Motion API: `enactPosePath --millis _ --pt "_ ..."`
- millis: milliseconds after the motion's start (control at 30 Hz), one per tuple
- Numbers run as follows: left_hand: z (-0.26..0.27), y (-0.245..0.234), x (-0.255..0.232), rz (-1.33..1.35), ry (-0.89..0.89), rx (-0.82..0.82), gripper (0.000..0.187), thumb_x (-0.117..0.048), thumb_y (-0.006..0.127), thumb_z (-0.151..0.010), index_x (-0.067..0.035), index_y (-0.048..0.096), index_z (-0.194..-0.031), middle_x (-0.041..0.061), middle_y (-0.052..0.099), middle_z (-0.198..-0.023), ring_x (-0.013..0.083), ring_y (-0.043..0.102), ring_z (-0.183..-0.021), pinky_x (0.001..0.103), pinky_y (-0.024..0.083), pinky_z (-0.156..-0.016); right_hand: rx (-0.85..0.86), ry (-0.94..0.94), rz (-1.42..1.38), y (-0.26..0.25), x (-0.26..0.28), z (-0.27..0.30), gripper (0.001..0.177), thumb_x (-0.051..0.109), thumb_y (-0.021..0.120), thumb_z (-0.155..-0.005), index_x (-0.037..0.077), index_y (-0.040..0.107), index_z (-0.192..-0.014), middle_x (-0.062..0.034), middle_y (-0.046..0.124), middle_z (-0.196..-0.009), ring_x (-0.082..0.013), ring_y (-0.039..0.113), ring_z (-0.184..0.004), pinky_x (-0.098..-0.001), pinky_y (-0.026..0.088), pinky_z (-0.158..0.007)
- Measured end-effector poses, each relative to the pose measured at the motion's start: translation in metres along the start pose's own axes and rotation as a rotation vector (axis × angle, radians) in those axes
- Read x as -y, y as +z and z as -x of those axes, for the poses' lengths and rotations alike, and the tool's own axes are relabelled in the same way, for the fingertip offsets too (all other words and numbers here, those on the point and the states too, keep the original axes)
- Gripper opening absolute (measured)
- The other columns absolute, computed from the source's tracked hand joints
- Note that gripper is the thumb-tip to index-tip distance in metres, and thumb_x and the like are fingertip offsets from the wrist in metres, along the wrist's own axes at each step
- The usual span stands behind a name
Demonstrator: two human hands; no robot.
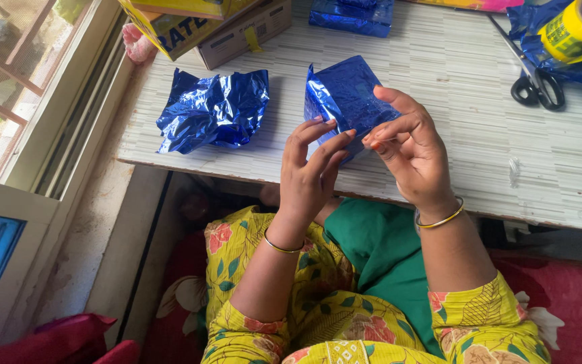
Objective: The person wraps a small box with blue foil paper, folds the edges, and secures the package with clear adhesive tape. They use scissors to cut tape and trim excess material, then place the finished wrapped box on the table.
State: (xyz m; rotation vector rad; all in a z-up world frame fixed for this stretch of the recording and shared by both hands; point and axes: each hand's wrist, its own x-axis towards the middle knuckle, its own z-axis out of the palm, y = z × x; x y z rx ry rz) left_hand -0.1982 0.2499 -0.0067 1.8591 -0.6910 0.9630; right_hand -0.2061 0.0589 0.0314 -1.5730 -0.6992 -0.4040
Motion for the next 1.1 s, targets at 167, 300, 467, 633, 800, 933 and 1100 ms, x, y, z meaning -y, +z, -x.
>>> enactPosePath --millis 167,300,467,633,800,933,1100 --pt "-0.007 -0.005 0.0 0.056 -0.084 0.029 0.041 -0.009 0.08 -0.088 -0.022 0.068 -0.125 0.004 0.06 -0.133 0.0287 0.059 -0.128 0.041 0.05 -0.11 -0.037 -0.075 0.169 0.011 -0.003 -0.003 0.017 -0.007 0.065 -0.105 0.003 0.054 -0.113 -0.0186 0.046 -0.153 -0.0129 0.068 -0.109 -0.0292 0.062 -0.096" --pt "-0.01 -0.015 0.0 0.1 -0.083 0.071 0.045 -0.008 0.079 -0.085 -0.02 0.067 -0.127 0.006 0.057 -0.136 0.029 0.057 -0.129 0.04 0.047 -0.11 -0.04 -0.137 0.259 0.012 -0.009 -0.002 0.019 -0.009 0.066 -0.104 0.003 0.055 -0.112 -0.0182 0.046 -0.149 -0.0157 0.07 -0.107 -0.0287 0.064 -0.092" --pt "-0.013 -0.018 -0.003 0.143 -0.071 0.043 0.048 -0.021 0.088 -0.08 -0.019 0.065 -0.123 0.007 0.055 -0.13 0.0303 0.054 -0.123 0.043 0.044 -0.108 -0.025 -0.218 0.34 0.01 -0.015 -0.001 0.023 -0.012 0.068 -0.102 0.005 0.056 -0.112 -0.0178 0.047 -0.144 -0.0166 0.07 -0.107 -0.0288 0.065 -0.091" --pt "-0.013 -0.006 -0.003 0.063 -0.106 0.01 0.039 -0.017 0.085 -0.086 -0.021 0.067 -0.121 0.002 0.057 -0.13 0.027 0.056 -0.126 0.041 0.046 -0.107 -0.02 -0.3 0.515 0.009 -0.017 0.001 0.024 -0.011 0.072 -0.099 0.005 0.057 -0.109 -0.0167 0.051 -0.14 -0.0194 0.07 -0.11 -0.0304 0.062 -0.09" --pt "-0.011 -0.001 -0.001 0.046 -0.089 -0.017 0.036 -0.013 0.082 -0.087 -0.021 0.068 -0.119 0.003 0.057 -0.129 0.0279 0.055 -0.126 0.042 0.046 -0.109 -0.024 -0.361 0.578 0.013 -0.017 0.0 0.024 -0.01 0.074 -0.098 0.006 0.058 -0.106 -0.0171 0.05 -0.136 -0.0212 0.068 -0.116 -0.0316 0.062 -0.091" --pt "-0.011 0.001 -0.001 0.059 -0.084 -0.018 0.035 -0.012 0.082 -0.088 -0.021 0.068 -0.119 0.004 0.057 -0.129 0.0281 0.055 -0.124 0.041 0.048 -0.104 -0.026 -0.394 0.58 0.018 -0.015 -0.003 0.022 -0.002 0.076 -0.098 0.009 0.058 -0.104 -0.0108 0.056 -0.124 -0.0276 0.064 -0.127 -0.0391 0.061 -0.102" --pt "-0.009 0.002 -0.001 0.094 -0.107 -0.024 0.034 -0.01 0.082 -0.089 -0.021 0.069 -0.118 0.005 0.057 -0.129 0.0268 0.057 -0.122 0.037 0.053 -0.1 -0.028 -0.439 0.851 0.005 0.0 -0.012 0.018 0.019 0.083 -0.088 0.014 0.066 -0.091 -0.005 0.063 -0.109 -0.0344 0.054 -0.124 -0.0534 0.043 -0.112"
